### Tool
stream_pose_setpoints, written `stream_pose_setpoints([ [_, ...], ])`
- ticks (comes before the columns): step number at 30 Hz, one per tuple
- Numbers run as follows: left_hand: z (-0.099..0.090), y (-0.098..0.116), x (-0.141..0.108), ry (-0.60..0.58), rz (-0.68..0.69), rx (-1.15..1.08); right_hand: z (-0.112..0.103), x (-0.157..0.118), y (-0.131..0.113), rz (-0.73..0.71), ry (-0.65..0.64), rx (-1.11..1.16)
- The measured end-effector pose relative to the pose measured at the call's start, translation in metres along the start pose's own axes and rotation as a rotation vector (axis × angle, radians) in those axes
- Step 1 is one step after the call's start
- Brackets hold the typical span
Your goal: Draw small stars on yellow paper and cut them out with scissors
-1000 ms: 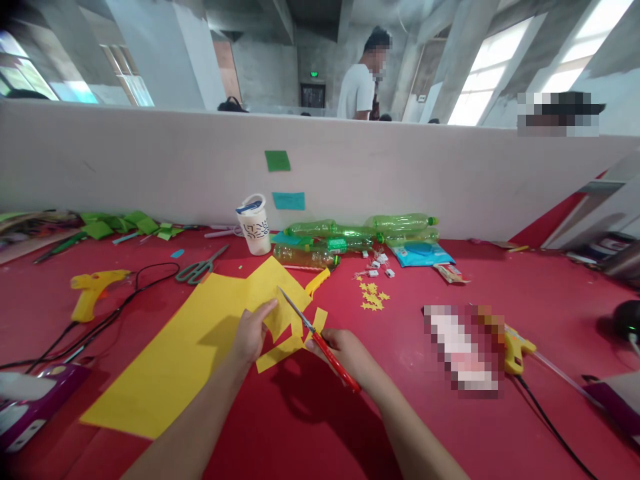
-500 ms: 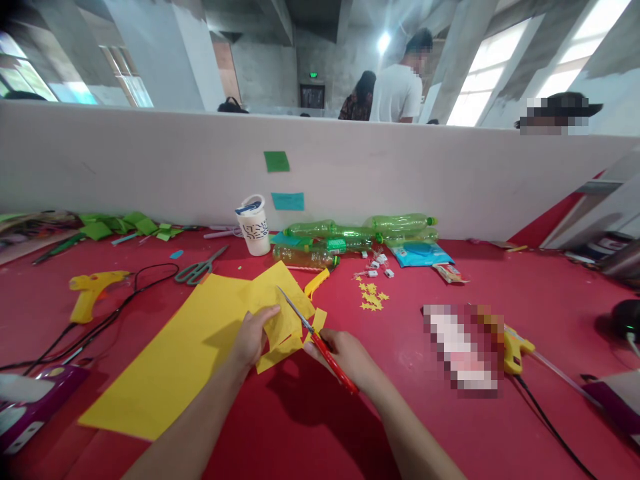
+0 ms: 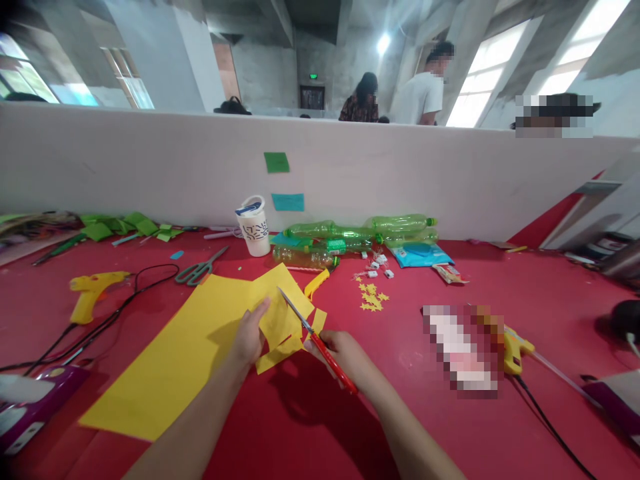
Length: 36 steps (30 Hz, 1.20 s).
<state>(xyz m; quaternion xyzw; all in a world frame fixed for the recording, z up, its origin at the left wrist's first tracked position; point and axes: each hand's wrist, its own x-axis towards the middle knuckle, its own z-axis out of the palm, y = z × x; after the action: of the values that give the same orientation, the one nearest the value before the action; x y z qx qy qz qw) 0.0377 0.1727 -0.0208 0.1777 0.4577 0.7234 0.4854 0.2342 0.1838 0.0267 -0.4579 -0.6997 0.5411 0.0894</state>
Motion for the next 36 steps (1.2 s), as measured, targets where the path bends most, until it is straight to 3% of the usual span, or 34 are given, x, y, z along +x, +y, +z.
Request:
stream_pose_setpoints([
  [12,0.007,0.000,-0.011,-0.085,-0.045,0.134,0.002,0.000,0.006,-0.094,0.030,-0.047],
  [19,0.012,0.002,-0.014,-0.040,-0.053,0.154,0.005,-0.001,-0.006,-0.060,0.048,-0.043],
  [30,0.011,0.002,-0.014,-0.094,-0.076,0.140,0.007,0.001,-0.003,-0.059,0.075,-0.055],
  [36,0.012,0.001,-0.016,-0.212,-0.110,0.168,0.006,0.002,0.000,-0.066,0.100,-0.069],
])
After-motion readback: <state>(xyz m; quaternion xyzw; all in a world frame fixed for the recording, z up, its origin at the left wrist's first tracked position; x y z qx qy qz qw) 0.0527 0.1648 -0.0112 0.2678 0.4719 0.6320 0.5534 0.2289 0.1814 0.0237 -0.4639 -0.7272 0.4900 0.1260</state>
